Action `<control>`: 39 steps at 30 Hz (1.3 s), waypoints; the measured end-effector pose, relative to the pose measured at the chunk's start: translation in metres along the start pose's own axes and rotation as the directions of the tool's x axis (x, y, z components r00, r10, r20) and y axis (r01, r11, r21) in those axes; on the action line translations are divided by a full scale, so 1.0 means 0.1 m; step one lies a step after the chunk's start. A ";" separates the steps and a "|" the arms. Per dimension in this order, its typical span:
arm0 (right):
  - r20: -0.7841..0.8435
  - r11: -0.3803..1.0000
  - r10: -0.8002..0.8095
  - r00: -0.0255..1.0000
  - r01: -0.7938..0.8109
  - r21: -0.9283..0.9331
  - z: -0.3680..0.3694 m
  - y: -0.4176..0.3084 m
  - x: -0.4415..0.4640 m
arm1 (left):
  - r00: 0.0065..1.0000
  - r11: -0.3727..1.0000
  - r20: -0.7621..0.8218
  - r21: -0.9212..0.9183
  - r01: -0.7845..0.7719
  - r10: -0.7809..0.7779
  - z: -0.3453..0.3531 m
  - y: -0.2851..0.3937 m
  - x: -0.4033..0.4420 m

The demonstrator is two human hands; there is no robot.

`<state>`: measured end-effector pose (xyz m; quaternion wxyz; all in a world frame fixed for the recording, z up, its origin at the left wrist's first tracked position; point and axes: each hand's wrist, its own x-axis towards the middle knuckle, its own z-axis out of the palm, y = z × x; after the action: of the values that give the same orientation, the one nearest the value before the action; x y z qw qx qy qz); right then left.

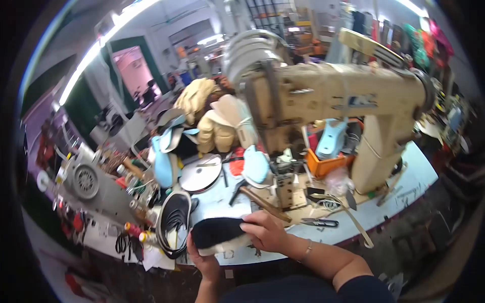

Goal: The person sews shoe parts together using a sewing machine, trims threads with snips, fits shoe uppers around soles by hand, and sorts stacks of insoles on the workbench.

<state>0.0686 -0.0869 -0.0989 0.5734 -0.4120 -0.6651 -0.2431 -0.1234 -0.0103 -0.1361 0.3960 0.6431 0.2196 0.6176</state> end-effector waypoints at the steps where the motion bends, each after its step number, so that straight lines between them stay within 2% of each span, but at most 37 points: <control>1: 0.011 0.995 0.072 0.997 -0.073 0.074 0.08 -0.03 -0.03 | 0.998 0.998 -0.063 0.059 -0.013 0.017 -0.09 -0.03 0.04; 2: 0.031 0.978 0.150 0.988 -0.153 0.140 0.14 -0.05 -0.06 | 0.992 0.993 -0.120 0.117 -0.017 0.031 -0.15 -0.05 0.04; 3: 0.048 0.975 0.144 0.988 -0.150 0.162 0.14 -0.06 -0.01 | 0.989 0.992 -0.145 0.129 -0.008 0.027 -0.20 -0.10 0.04; 5: 0.270 0.979 0.185 0.945 -0.200 0.027 0.12 -0.02 0.15 | 0.989 0.995 0.108 -0.032 -0.095 0.098 -0.26 -0.17 0.12; 6: 0.270 0.980 0.178 0.946 -0.195 0.034 0.13 0.05 0.17 | 0.989 0.995 0.102 -0.027 -0.100 0.102 -0.29 -0.11 0.24; 7: 0.200 0.995 0.099 0.975 -0.097 -0.021 0.14 0.15 0.16 | 0.959 0.896 0.248 0.380 -0.228 0.139 -0.34 0.01 0.39; 8: 0.135 0.996 0.017 0.991 -0.005 -0.087 0.14 0.24 0.12 | 0.914 0.624 0.391 0.690 -0.367 0.104 -0.41 0.09 0.49; 9: 0.147 0.992 -0.020 0.989 0.039 -0.123 0.15 0.32 0.07 | 0.906 0.457 0.414 0.824 -0.334 -0.085 -0.53 0.12 0.54; 10: 0.145 0.991 -0.017 0.989 0.035 -0.127 0.16 0.35 0.05 | 0.909 0.304 0.371 0.903 -0.305 -0.190 -0.67 0.06 0.55; 11: 0.351 0.965 0.009 0.936 0.084 -0.248 0.17 0.37 0.03 | 0.909 0.186 0.349 0.932 -0.311 -0.228 -0.83 -0.02 0.53; 12: 0.536 0.924 0.064 0.842 0.153 -0.352 0.18 0.39 0.01 | 0.909 0.066 0.324 0.946 -0.319 -0.263 -0.95 -0.06 0.53; 13: 0.703 0.918 0.179 0.688 0.140 -0.370 0.20 0.38 -0.06 | 0.905 0.069 0.333 0.943 -0.327 -0.264 -1.01 -0.08 0.57; 14: 0.789 0.930 0.230 0.570 0.109 -0.350 0.22 0.40 -0.22 | 0.854 0.077 0.311 0.948 -0.307 -0.417 -1.05 -0.09 0.61; 15: 0.760 0.944 0.241 0.604 0.037 -0.329 0.23 0.38 -0.28 | 0.781 0.079 0.281 0.955 -0.287 -0.557 -1.08 -0.10 0.65; 16: 0.730 0.953 0.253 0.634 -0.032 -0.302 0.23 0.38 -0.32 | 0.782 0.083 0.286 0.953 -0.290 -0.554 -1.14 -0.14 0.64; 18: 0.727 0.955 0.253 0.639 -0.044 -0.294 0.18 0.33 -0.23 | 0.905 0.275 0.402 0.894 -0.355 -0.141 -1.22 -0.25 0.58; 20: 0.714 0.954 0.263 0.649 -0.065 -0.293 0.12 0.20 -0.04 | 0.908 0.276 0.375 0.907 -0.318 -0.186 -0.95 0.36 0.62; 21: 0.639 0.972 0.235 0.733 -0.178 -0.153 0.08 0.13 0.07 | 0.903 0.573 0.328 0.811 -0.119 -0.278 -0.89 0.50 0.61; 22: 0.550 0.964 0.220 0.806 -0.266 0.003 0.05 0.06 0.17 | 0.872 0.779 0.311 0.615 0.119 -0.379 -0.86 0.63 0.61; 23: 0.481 0.970 0.181 0.858 -0.238 0.059 0.04 0.01 0.25 | 0.758 0.801 0.459 0.583 0.136 -0.463 -0.88 0.78 0.64; 24: 0.479 0.971 0.180 0.859 -0.234 0.054 0.00 -0.06 0.36 | 0.615 0.818 0.592 0.553 0.159 -0.520 -0.91 0.87 0.70; 26: 0.548 0.996 -0.024 0.836 -0.027 0.085 -0.09 -0.19 0.59 | 0.233 0.813 0.781 0.531 0.240 -0.579 -0.91 0.89 0.81; 27: 0.696 0.989 -0.041 0.717 -0.068 0.128 -0.11 -0.22 0.64 | 0.164 0.864 0.865 0.420 0.278 -0.474 -0.83 0.87 0.84; 28: 0.748 0.971 -0.094 0.657 -0.106 0.215 -0.06 -0.20 0.59 | 0.098 0.895 0.930 0.307 0.324 -0.355 -0.77 0.81 0.86; 29: 0.855 0.893 -0.051 0.516 -0.359 0.271 0.00 -0.16 0.48 | 0.009 0.814 0.916 0.353 0.462 -0.402 -0.79 0.68 0.85; 30: 0.934 0.757 -0.054 0.353 -0.596 0.269 0.06 -0.12 0.36 | 0.004 0.813 0.915 0.356 0.460 -0.403 -0.82 0.46 0.81; 31: 0.909 0.713 -0.001 0.417 -0.637 0.293 0.10 -0.06 0.27 | -0.026 0.730 0.963 0.220 0.647 -0.267 -0.86 0.20 0.74; 32: 0.879 0.668 0.056 0.474 -0.672 0.320 0.10 -0.03 0.22 | -0.020 0.591 0.992 0.088 0.802 -0.122 -0.89 0.07 0.69; 33: 0.841 0.724 0.165 0.515 -0.643 0.251 0.06 0.01 0.24 | 0.026 0.304 0.996 0.002 0.953 -0.085 -0.83 0.12 0.59; 34: 0.826 0.738 0.270 0.495 -0.657 0.152 -0.02 0.03 0.31 | 0.024 0.304 0.996 0.002 0.953 -0.081 -0.78 0.16 0.58; 36: 0.806 0.702 0.302 0.510 -0.690 0.173 0.00 0.14 0.19 | 0.065 0.418 0.998 -0.070 0.906 0.027 -0.71 0.21 0.59; 37: 0.805 0.698 0.309 0.506 -0.696 0.170 -0.02 0.14 0.14 | 0.068 0.437 0.995 -0.031 0.899 -0.070 -0.75 0.18 0.54; 38: 0.775 0.728 0.361 0.519 -0.676 0.114 -0.03 0.12 0.13 | 0.063 0.433 0.996 -0.027 0.901 -0.070 -0.75 0.20 0.51; 39: 0.741 0.755 0.408 0.534 -0.654 0.055 -0.04 0.10 0.13 | 0.109 0.663 0.959 0.097 0.743 -0.263 -0.68 0.35 0.49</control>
<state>0.0793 -0.0808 -0.0870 0.3893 -0.5550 -0.6979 0.2310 -0.1893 0.0232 -0.0834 0.7607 0.6483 0.0279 -0.0166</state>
